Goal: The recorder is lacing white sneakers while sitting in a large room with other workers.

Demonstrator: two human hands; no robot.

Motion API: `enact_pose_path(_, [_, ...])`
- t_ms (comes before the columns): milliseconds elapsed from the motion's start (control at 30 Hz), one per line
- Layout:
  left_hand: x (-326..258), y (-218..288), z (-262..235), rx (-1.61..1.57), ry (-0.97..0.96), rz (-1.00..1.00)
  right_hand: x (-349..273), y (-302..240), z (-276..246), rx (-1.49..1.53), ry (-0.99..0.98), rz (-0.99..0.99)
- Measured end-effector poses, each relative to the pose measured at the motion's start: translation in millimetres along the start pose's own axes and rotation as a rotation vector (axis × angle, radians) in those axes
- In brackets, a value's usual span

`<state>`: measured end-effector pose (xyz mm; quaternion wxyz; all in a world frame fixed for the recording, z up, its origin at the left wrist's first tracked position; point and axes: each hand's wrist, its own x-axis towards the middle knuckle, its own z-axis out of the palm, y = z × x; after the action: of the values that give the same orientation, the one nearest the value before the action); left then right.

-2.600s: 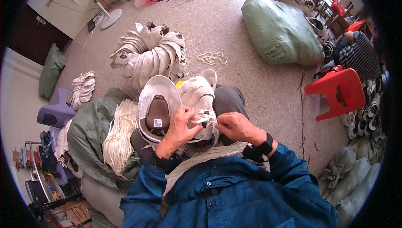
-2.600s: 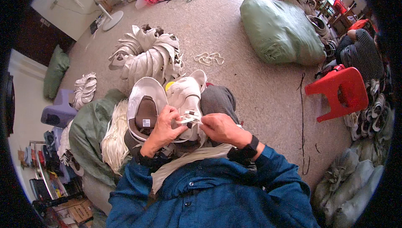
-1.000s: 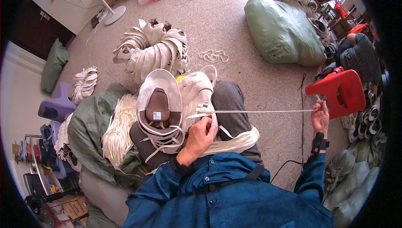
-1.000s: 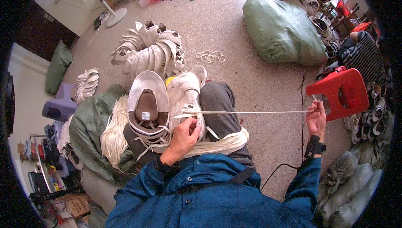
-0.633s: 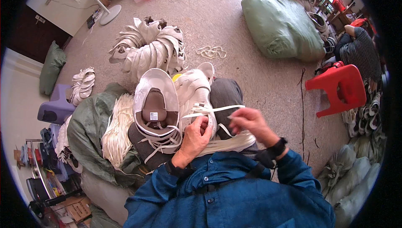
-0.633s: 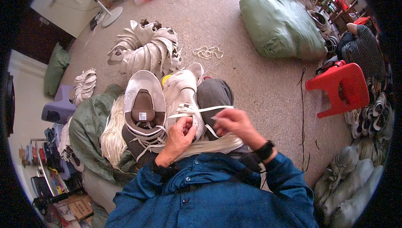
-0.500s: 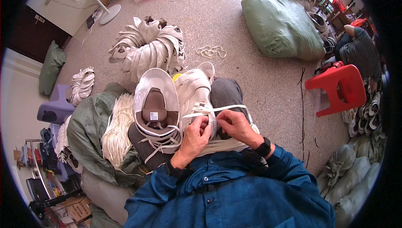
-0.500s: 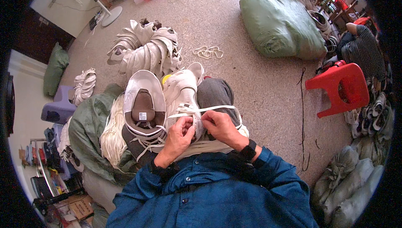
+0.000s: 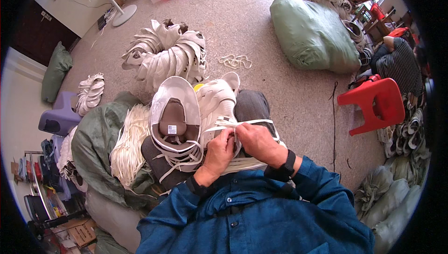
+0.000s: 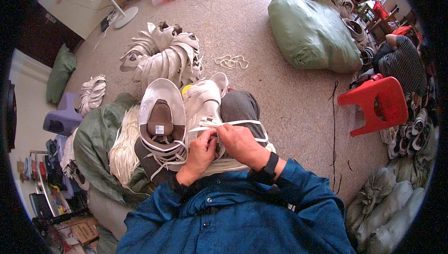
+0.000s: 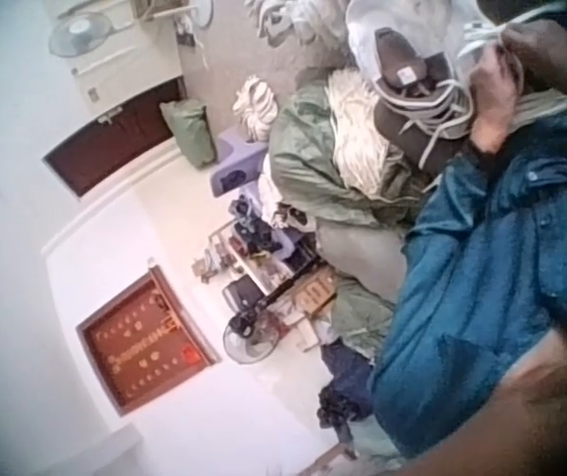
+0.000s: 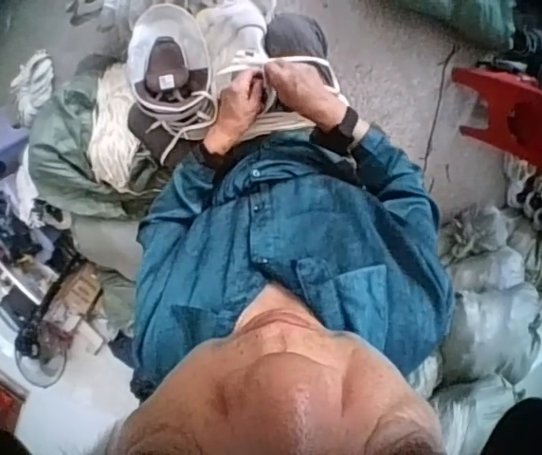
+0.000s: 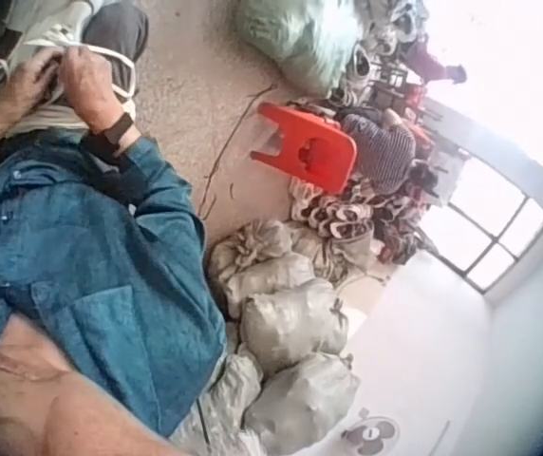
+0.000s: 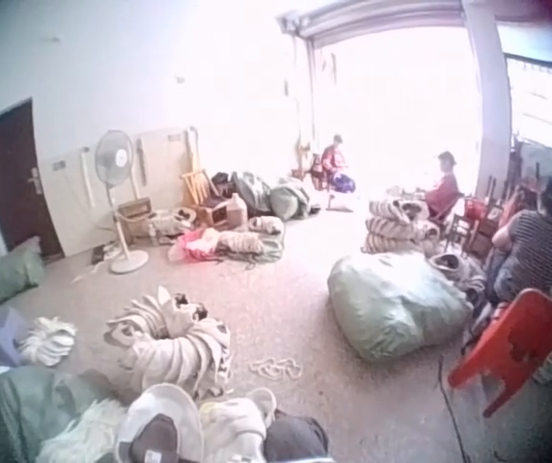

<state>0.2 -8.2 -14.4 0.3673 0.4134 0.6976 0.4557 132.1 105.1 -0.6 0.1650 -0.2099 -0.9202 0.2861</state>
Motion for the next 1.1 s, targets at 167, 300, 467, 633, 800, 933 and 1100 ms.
enact_pose_path(167, [4, 6, 0, 0.159, 0.047, 0.161, -2, 5, -4, 0.217, 0.149, 0.088])
enact_pose_path(300, [8, 1, 1, 0.220, 0.083, 0.263, -16, -4, 14, 0.214, 0.254, 0.014])
enact_pose_path(467, [1, 5, -22, 0.282, 0.033, 0.247, -19, -20, 10, 0.152, 0.047, 0.089])
enact_pose_path(633, [-33, 52, -125, -0.764, -0.170, -0.285, -14, -10, 17, 0.162, 0.126, 0.109])
enact_pose_path(800, [-63, 51, -166, -0.311, -0.267, -0.277, 4, -17, -3, 0.069, 0.379, -0.064])
enact_pose_path(933, [-50, 56, -149, -0.018, -0.290, -0.147, 25, 1, -1, -0.177, 0.357, -0.024])
enact_pose_path(1100, [-15, 68, -116, -0.468, -0.014, 0.129, 12, -6, 7, 0.416, 0.179, 0.057])
